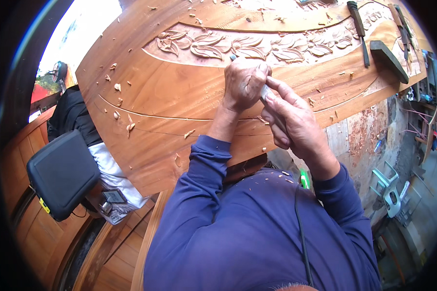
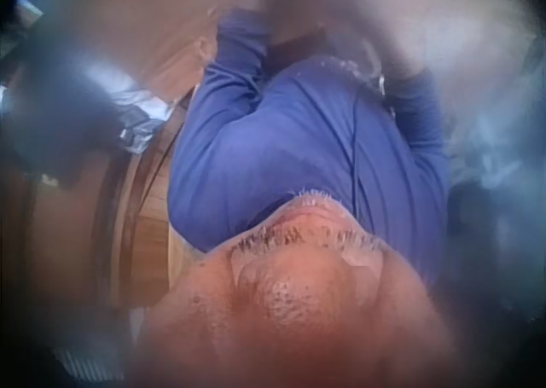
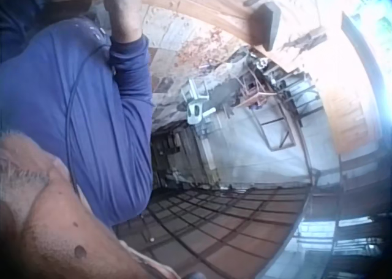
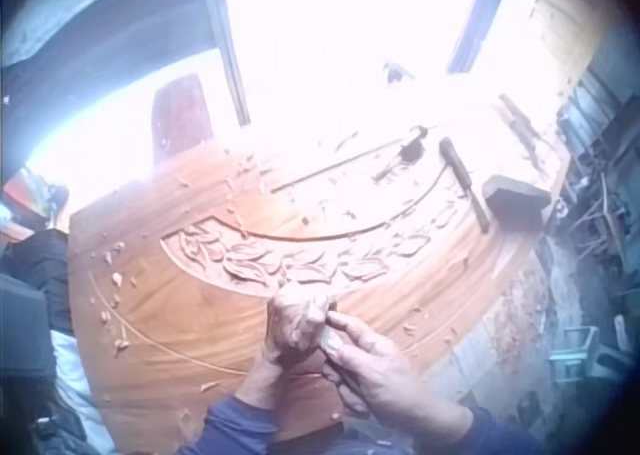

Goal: The person carves a decorative floral pattern into a wooden panel using a chisel and a wooden mallet, clearing away wood shavings by hand.

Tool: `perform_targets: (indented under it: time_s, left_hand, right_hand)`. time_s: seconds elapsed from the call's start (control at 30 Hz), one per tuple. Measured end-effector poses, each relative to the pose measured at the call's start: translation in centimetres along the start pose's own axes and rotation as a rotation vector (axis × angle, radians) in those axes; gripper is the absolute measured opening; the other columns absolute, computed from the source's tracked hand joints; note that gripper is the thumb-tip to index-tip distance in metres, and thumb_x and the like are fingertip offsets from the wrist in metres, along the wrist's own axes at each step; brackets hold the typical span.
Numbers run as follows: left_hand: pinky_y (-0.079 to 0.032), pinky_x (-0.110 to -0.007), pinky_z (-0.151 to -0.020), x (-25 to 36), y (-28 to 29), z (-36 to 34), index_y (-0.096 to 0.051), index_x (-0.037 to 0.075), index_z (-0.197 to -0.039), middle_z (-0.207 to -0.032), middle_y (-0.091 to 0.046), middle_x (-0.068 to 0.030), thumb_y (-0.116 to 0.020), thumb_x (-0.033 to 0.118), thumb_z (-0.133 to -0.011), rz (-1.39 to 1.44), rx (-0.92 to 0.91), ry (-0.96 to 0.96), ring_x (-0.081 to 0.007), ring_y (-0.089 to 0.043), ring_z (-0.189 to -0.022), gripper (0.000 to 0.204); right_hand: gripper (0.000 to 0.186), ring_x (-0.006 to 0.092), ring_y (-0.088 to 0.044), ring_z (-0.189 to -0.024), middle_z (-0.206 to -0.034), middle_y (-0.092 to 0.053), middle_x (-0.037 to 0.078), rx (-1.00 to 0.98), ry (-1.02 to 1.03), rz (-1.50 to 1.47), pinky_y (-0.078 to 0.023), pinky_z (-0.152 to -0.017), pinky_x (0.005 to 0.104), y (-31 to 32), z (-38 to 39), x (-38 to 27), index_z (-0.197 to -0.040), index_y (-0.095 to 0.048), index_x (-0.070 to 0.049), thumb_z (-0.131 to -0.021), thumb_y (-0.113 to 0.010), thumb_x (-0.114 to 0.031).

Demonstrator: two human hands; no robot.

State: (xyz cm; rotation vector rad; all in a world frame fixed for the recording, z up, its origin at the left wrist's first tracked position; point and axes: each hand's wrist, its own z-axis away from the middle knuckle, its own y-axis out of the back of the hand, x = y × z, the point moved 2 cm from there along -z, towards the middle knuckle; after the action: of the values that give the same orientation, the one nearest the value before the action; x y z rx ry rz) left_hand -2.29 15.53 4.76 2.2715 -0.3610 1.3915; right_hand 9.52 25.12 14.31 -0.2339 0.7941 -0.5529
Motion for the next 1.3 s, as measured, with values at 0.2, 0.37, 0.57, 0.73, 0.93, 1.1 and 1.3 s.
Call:
perform_targets:
  time_s: [0.2,0.37,0.57,0.73,0.93,1.1,1.3]
  left_hand:
    - [-0.046,-0.046,-0.061,-0.5,-0.3,0.2,-0.062,0.004,-0.067,-0.061,-0.06,-0.0167,-0.05,0.024,-0.094,-0.075,-0.005,-0.057,-0.0371,-0.062,-0.059,0.035]
    - [-0.046,-0.045,-0.061,0.0,-0.3,-0.3,-0.059,0.005,-0.068,-0.064,-0.061,-0.0162,-0.047,0.021,-0.095,-0.149,-0.029,-0.079,-0.0365,-0.061,-0.061,0.034]
    - [-0.045,-0.044,-0.06,-0.8,-0.6,0.3,-0.057,0.005,-0.071,-0.065,-0.061,-0.0132,-0.048,0.021,-0.095,-0.208,-0.005,-0.174,-0.0338,-0.059,-0.06,0.03]
    - [-0.046,-0.046,-0.066,-0.4,-0.8,-0.1,-0.057,0.005,-0.07,-0.067,-0.062,-0.015,-0.045,0.022,-0.096,-0.151,0.076,-0.14,-0.0372,-0.061,-0.065,0.034]
    - [-0.044,-0.043,-0.087,2.2,-0.7,0.0,-0.065,0.003,-0.078,-0.079,-0.068,-0.0118,-0.037,0.031,-0.104,-0.159,0.136,-0.223,-0.0314,-0.064,-0.084,0.047]
    - [-0.043,-0.046,-0.081,2.2,-1.3,1.8,-0.063,0.006,-0.075,-0.072,-0.062,-0.0108,-0.052,0.023,-0.101,-0.232,0.024,-0.177,-0.0346,-0.061,-0.075,0.033]
    - [-0.044,-0.046,-0.098,2.1,-1.7,1.1,-0.071,0.006,-0.097,-0.103,-0.069,-0.015,-0.054,0.029,-0.104,-0.238,0.062,-0.086,-0.0358,-0.062,-0.107,0.029]
  right_hand:
    - [0.051,0.0057,-0.037,-0.039,-0.077,-0.056,0.004,-0.039,0.015,0.012,-0.03,-0.035,0.0239,0.8,-0.7,0.8,-0.155,-0.041,-0.006,-0.108,-0.054,-0.025]
    - [0.05,0.0052,-0.038,-0.039,-0.077,-0.056,0.003,-0.075,0.057,0.007,-0.03,-0.036,0.0233,1.6,-1.2,1.5,-0.154,-0.042,-0.007,-0.108,-0.053,-0.022]
    - [0.05,0.0051,-0.037,-0.039,-0.076,-0.056,0.003,-0.066,0.041,-0.008,-0.029,-0.036,0.0228,1.5,-0.9,1.2,-0.154,-0.044,-0.008,-0.107,-0.055,-0.023]
    - [0.051,0.0034,-0.033,-0.037,-0.081,-0.06,0.005,-0.075,0.04,-0.009,-0.024,-0.033,0.0201,1.2,-1.6,0.6,-0.157,-0.041,-0.009,-0.108,-0.052,-0.02]
    - [0.032,0.0063,-0.055,-0.074,-0.089,-0.066,0.005,0.028,0.647,0.518,-0.047,-0.066,0.0228,2.2,-2.7,2.6,-0.136,-0.06,0.002,-0.106,-0.056,-0.008]
    - [0.038,0.0015,-0.047,-0.069,-0.084,-0.06,-0.002,-0.1,0.268,0.03,-0.041,-0.061,0.0186,3.3,-0.8,3.4,-0.143,-0.055,0.0,-0.107,-0.055,-0.011]
    - [0.042,-0.0004,-0.04,-0.057,-0.083,-0.056,-0.004,-0.034,0.485,0.264,-0.029,-0.046,0.0167,3.7,-3.2,3.8,-0.15,-0.053,-0.006,-0.109,-0.054,-0.016]
